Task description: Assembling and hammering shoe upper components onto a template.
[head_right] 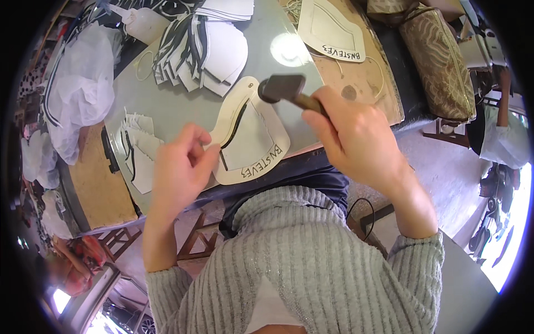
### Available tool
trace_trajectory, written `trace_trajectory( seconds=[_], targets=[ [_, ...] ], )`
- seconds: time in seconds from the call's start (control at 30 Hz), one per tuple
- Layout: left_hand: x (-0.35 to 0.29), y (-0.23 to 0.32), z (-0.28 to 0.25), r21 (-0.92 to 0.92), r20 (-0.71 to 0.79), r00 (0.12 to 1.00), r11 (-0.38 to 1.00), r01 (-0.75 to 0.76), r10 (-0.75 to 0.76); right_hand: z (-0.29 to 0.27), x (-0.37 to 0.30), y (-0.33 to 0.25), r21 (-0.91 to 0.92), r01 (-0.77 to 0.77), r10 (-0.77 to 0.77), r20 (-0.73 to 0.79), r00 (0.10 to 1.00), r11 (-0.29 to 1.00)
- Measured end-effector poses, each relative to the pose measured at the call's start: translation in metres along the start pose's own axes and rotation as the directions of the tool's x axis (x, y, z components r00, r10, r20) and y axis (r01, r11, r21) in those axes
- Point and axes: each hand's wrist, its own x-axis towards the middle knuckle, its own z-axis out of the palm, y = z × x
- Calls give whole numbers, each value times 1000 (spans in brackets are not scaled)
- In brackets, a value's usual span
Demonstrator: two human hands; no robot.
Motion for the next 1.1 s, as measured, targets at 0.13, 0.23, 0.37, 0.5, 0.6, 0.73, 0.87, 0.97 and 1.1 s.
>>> trace_trajectory(
  seconds=[0.13, 0.23, 0.37, 0.5, 0.6, 0.73, 0.87, 0.97, 1.1],
  targets=[
    [24, 4, 8, -156, -183, 969, 968, -195, 166, 11, 1, 10, -123, 110, -100, 80, 992, 986],
    [39, 12, 21, -100, -225, 947, 962, -256, 229, 14, 4, 12, -172, 129, -101, 162, 982, 977],
    [49, 15, 24, -20, -132, 971, 979, -205, 201, 11, 7, 14, -127, 119, -93, 196, 976, 985],
    [54, 15, 19, -56, -40, 986, 984, -167, 165, 10, 10, 17, -97, 134, -111, 211, 971, 986],
    [55, 16, 17, -72, -18, 987, 984, -161, 160, 11, 10, 19, -64, 129, -113, 203, 973, 990],
    [57, 18, 8, -176, 62, 997, 984, -23, 35, 11, 6, 26, -48, 133, -123, 183, 976, 990],
    [36, 18, 20, -75, -98, 982, 983, -168, 160, 9, 9, 37, 24, 109, -111, 111, 988, 994],
    [7, 3, 47, 228, -264, 886, 918, -325, 380, 5, 19, 39, -44, 68, -68, 2, 998, 997],
    [-1, -13, 30, 291, -68, 865, 840, -459, 497, 0, 42, 51, -246, 44, -85, -160, 983, 968]
  ],
)
